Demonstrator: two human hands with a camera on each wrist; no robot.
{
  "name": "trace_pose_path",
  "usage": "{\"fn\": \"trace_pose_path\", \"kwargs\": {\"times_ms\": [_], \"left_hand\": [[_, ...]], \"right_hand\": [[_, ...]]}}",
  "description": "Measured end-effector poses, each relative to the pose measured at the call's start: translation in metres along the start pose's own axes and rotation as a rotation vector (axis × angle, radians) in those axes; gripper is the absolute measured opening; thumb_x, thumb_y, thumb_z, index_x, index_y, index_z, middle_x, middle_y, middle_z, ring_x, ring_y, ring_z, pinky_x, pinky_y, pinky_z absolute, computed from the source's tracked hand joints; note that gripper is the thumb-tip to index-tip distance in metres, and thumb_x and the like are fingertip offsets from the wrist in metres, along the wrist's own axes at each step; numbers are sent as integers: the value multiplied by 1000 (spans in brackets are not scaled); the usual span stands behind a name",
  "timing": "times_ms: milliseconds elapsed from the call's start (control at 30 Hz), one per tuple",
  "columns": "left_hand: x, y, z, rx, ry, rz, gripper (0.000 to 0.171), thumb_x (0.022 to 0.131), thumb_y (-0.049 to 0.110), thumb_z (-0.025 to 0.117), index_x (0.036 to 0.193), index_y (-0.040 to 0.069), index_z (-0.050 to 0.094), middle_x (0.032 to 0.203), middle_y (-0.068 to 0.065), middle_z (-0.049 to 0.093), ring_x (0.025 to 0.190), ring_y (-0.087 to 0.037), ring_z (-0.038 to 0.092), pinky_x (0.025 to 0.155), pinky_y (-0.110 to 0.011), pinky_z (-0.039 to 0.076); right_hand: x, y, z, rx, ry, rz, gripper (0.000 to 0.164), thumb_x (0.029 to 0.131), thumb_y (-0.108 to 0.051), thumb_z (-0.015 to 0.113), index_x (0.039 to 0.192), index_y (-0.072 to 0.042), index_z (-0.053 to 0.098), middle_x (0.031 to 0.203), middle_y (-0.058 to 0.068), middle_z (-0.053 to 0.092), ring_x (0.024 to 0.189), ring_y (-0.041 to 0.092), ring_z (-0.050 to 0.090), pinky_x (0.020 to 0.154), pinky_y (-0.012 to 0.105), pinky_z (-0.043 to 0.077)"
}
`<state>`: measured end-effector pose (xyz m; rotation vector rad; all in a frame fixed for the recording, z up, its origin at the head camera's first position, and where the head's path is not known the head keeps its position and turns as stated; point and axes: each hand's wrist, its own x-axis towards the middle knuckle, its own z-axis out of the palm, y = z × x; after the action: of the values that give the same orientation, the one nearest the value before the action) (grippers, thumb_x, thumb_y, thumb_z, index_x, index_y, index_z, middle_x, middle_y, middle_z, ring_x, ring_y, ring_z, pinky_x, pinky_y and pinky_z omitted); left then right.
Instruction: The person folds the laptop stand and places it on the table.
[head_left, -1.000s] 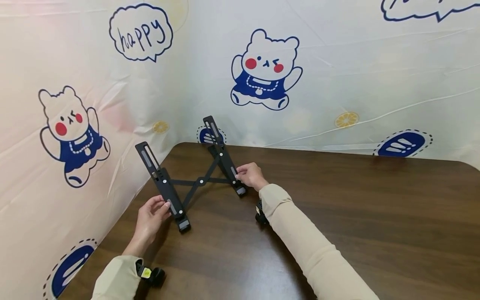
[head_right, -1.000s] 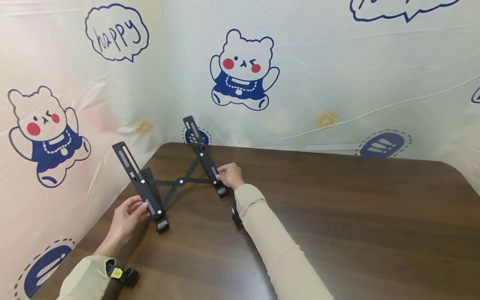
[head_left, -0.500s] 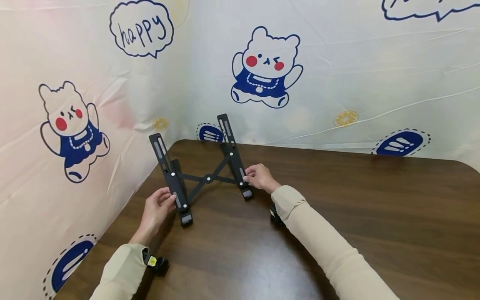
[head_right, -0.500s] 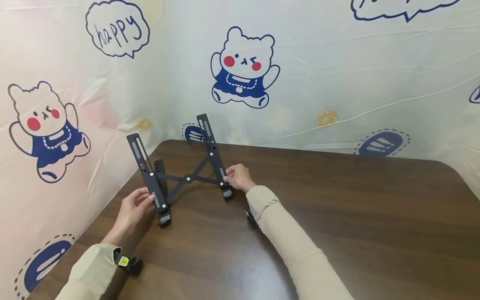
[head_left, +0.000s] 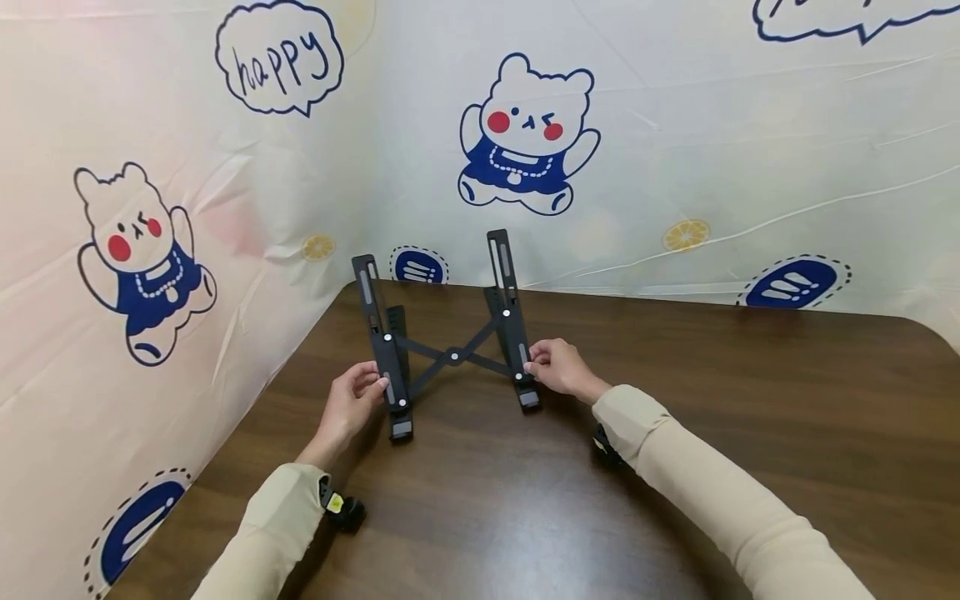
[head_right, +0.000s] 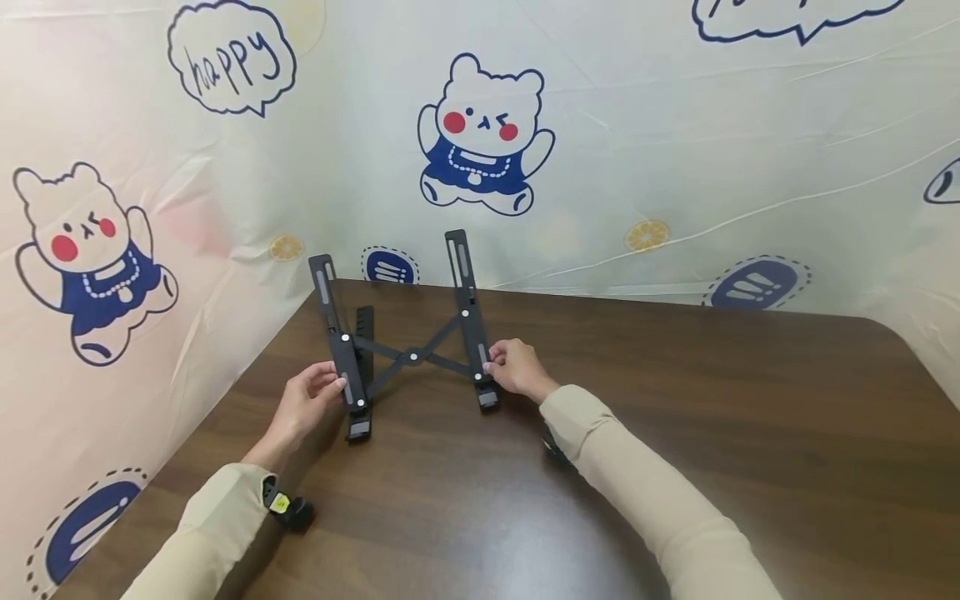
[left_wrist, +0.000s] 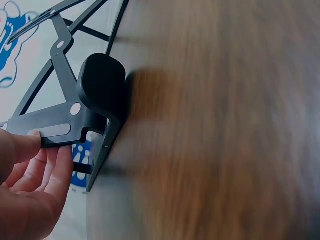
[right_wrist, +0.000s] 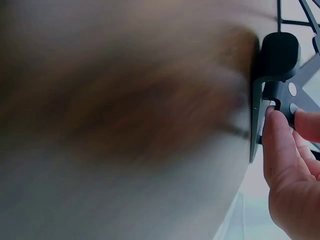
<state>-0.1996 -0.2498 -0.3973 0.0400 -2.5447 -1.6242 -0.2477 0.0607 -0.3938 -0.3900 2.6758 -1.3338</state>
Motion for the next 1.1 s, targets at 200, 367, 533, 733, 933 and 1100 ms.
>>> {"fn": "trace_pose_path", "kwargs": {"times_ms": [200,367,533,733,933,1100], "left_hand": [[2,6,15,15,-29,35,23,87,0,52,109,-7,50,98,-24,57,83,-25,58,73,-35,50],[5,11,29,0,-59,62,22,87,0,53,107,-8,50,96,-23,58,83,-27,58,71,-34,51],[8,18,45,-14,-92,68,22,86,1,54,107,-7,51,96,-21,58,83,-26,58,71,-35,51],[10,25,64,-49,-113,66,21,85,0,55,105,-6,53,94,-20,58,81,-23,59,70,-35,51],[10,33,80,-61,-130,57,21,86,2,55,106,-3,54,95,-18,58,83,-23,59,70,-34,51],[4,49,89,-78,-158,86,22,85,0,55,106,-7,54,95,-20,58,85,-28,58,70,-36,51]], "right_hand": [[-17,10,-13,-27,0,-21,8,84,-6,58,86,2,57,71,5,57,62,13,51,57,23,44],[-32,19,-24,-42,-4,-55,8,84,-6,57,83,2,56,66,3,54,59,12,48,56,24,41],[-45,30,-36,-27,-14,-47,7,85,-5,56,83,1,56,66,3,53,59,13,48,56,25,43],[-58,42,-51,-10,-20,-39,7,86,-5,55,84,2,55,68,4,53,61,14,49,56,25,44],[-69,51,-64,-7,-18,-8,8,87,-5,54,85,2,54,68,4,51,62,14,49,58,26,46],[-79,56,-72,-15,1,15,10,87,-8,55,85,2,53,68,3,50,64,14,50,58,27,46]]}}
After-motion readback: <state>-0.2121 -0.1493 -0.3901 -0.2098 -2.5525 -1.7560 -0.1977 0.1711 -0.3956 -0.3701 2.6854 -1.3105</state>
